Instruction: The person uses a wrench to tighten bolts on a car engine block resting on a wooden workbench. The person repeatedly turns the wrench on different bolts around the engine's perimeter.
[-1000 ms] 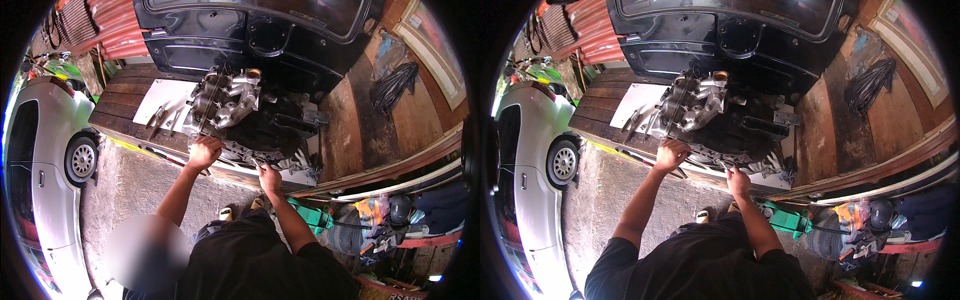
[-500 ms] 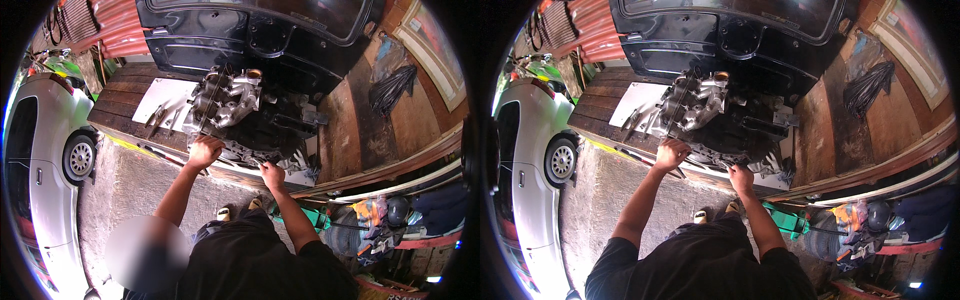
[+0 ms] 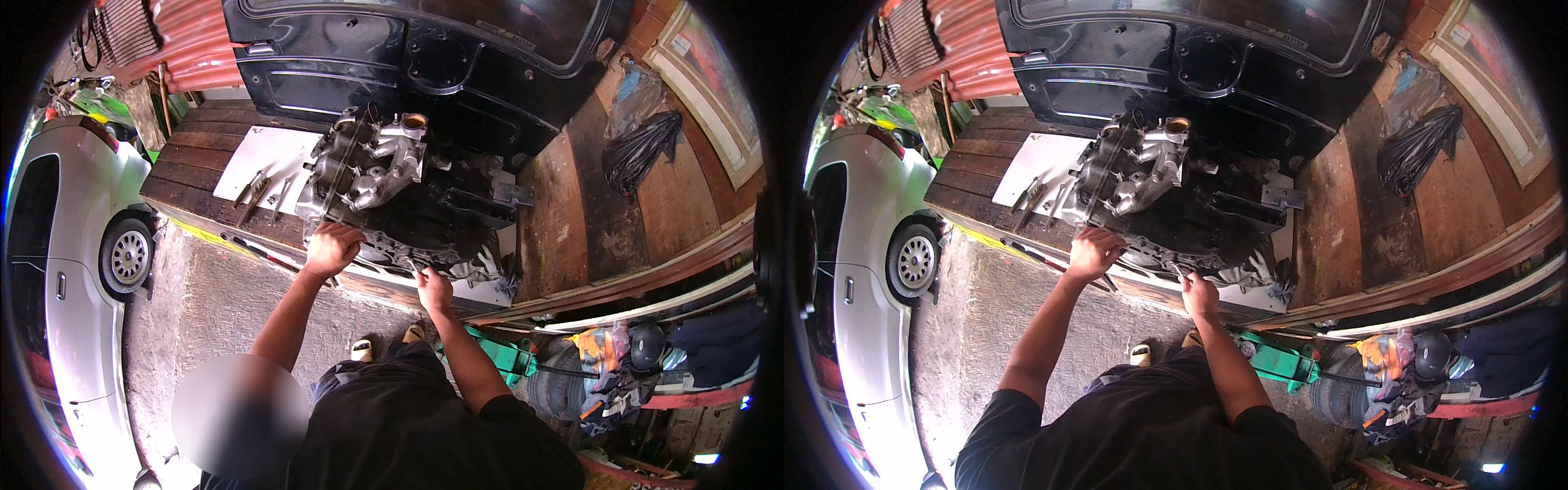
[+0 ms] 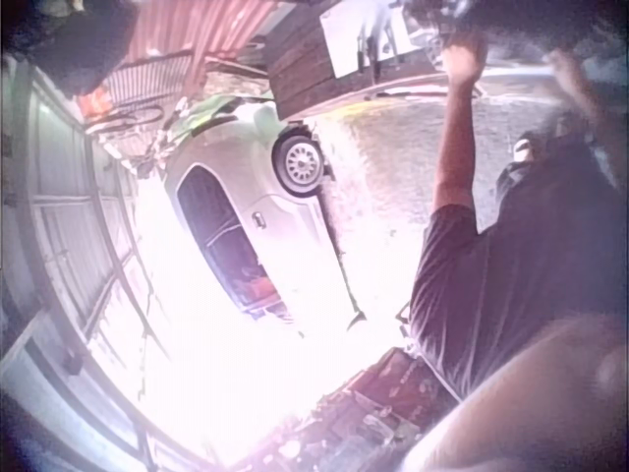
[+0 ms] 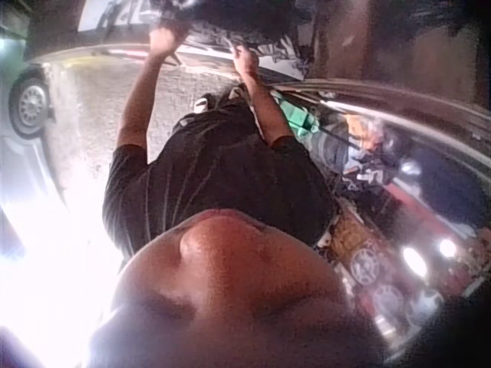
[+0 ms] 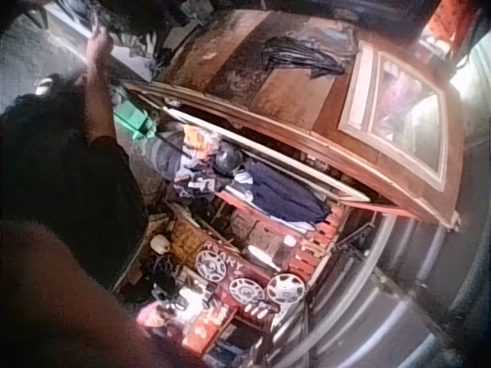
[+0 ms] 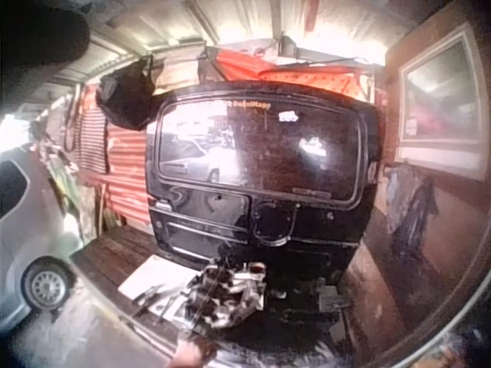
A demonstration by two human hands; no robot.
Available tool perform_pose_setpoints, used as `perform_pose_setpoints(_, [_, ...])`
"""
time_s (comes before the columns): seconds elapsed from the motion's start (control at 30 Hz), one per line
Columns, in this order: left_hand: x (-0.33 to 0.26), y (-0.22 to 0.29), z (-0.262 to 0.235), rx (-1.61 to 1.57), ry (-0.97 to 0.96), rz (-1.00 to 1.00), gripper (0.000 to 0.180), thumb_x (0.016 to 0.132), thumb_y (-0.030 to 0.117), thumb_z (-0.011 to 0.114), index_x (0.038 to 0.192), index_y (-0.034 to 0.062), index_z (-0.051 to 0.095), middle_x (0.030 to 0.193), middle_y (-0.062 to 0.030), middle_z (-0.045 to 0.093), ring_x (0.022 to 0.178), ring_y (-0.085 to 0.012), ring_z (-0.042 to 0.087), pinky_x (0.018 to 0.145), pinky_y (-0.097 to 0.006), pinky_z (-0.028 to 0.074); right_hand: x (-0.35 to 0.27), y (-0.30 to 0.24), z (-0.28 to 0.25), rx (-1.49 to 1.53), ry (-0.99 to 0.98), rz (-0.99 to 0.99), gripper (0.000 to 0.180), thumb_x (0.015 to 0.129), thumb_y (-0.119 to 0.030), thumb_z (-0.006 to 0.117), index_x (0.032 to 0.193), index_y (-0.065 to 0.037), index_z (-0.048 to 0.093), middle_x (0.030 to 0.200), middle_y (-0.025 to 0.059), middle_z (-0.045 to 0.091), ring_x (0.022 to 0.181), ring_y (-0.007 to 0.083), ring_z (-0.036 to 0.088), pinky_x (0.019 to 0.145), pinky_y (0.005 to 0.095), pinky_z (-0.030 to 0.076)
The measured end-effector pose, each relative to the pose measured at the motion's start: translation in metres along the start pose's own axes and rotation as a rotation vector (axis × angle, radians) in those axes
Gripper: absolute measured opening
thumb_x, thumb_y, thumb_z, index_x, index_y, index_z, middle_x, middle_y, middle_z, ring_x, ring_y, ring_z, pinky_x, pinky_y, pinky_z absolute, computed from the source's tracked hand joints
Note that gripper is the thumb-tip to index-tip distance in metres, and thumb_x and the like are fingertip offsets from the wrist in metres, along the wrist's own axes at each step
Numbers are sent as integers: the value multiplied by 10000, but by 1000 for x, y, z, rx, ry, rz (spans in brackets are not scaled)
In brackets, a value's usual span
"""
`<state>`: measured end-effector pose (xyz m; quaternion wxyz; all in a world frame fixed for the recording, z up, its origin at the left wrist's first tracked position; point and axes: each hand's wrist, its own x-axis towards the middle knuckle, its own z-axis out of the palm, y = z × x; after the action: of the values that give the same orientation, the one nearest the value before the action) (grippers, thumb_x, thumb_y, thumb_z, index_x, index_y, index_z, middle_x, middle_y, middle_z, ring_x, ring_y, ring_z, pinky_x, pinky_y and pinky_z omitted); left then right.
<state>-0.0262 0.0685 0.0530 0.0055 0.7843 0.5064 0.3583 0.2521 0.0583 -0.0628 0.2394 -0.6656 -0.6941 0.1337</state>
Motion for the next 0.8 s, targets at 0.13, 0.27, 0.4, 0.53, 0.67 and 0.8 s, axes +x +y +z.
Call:
perform_pose_setpoints(0.13, [0, -1, -1, 8, 5, -1, 45, 751, 151, 648, 791, 154, 669, 799, -7, 683, 769, -207, 641, 758, -355, 478, 1, -4, -11, -8, -32, 10, 250, 848, -388, 617, 846, -141, 659, 682, 108, 654, 678, 334, 642, 606, 449, 489])
perform_pose_setpoints(0.27, [0, 0, -3, 2, 5, 12, 41, 750, 155, 651, 788, 155, 667, 793, -8, 680, 773, -204, 642, 753, -354, 479, 5, -8, -27, -36, -40, -8, 232, 814, -383, 646, 835, -155, 684, 686, 99, 659, 679, 320, 647, 600, 436, 493])
perform_pose_setpoints(0.4, [1, -1, -1, 28, 22, 25, 60, 721, 147, 662, 779, 159, 673, 756, 2, 668, 754, -203, 642, 739, -352, 482, 7, -14, -42, -106, 6, -61, 231, 773, -379, 695, 785, -149, 703, 648, 101, 652, 645, 320, 646, 571, 425, 496])
perform_pose_setpoints(0.53, [1, -2, 0, 22, 56, 33, 72, 706, 138, 668, 773, 164, 673, 740, 11, 662, 746, -198, 643, 727, -351, 485, 14, -21, -58, -103, 8, -131, 222, 773, -359, 703, 783, -137, 709, 652, 122, 650, 638, 328, 644, 566, 424, 496])
perform_pose_setpoints(0.67, [1, -2, 0, 21, 59, 39, 70, 699, 136, 674, 761, 166, 667, 746, 15, 665, 751, -192, 645, 722, -349, 485, 22, -32, -71, -76, -41, -206, 192, 795, -313, 690, 801, -122, 706, 661, 128, 651, 646, 332, 645, 570, 431, 494])
perform_pose_setpoints(0.8, [2, -2, 2, 33, 46, 48, 73, 694, 135, 680, 756, 168, 664, 751, 18, 666, 753, -188, 646, 722, -346, 484, 27, -35, -77, -133, -118, -294, 175, 829, -289, 662, 849, -119, 697, 680, 131, 650, 659, 338, 644, 577, 438, 489])
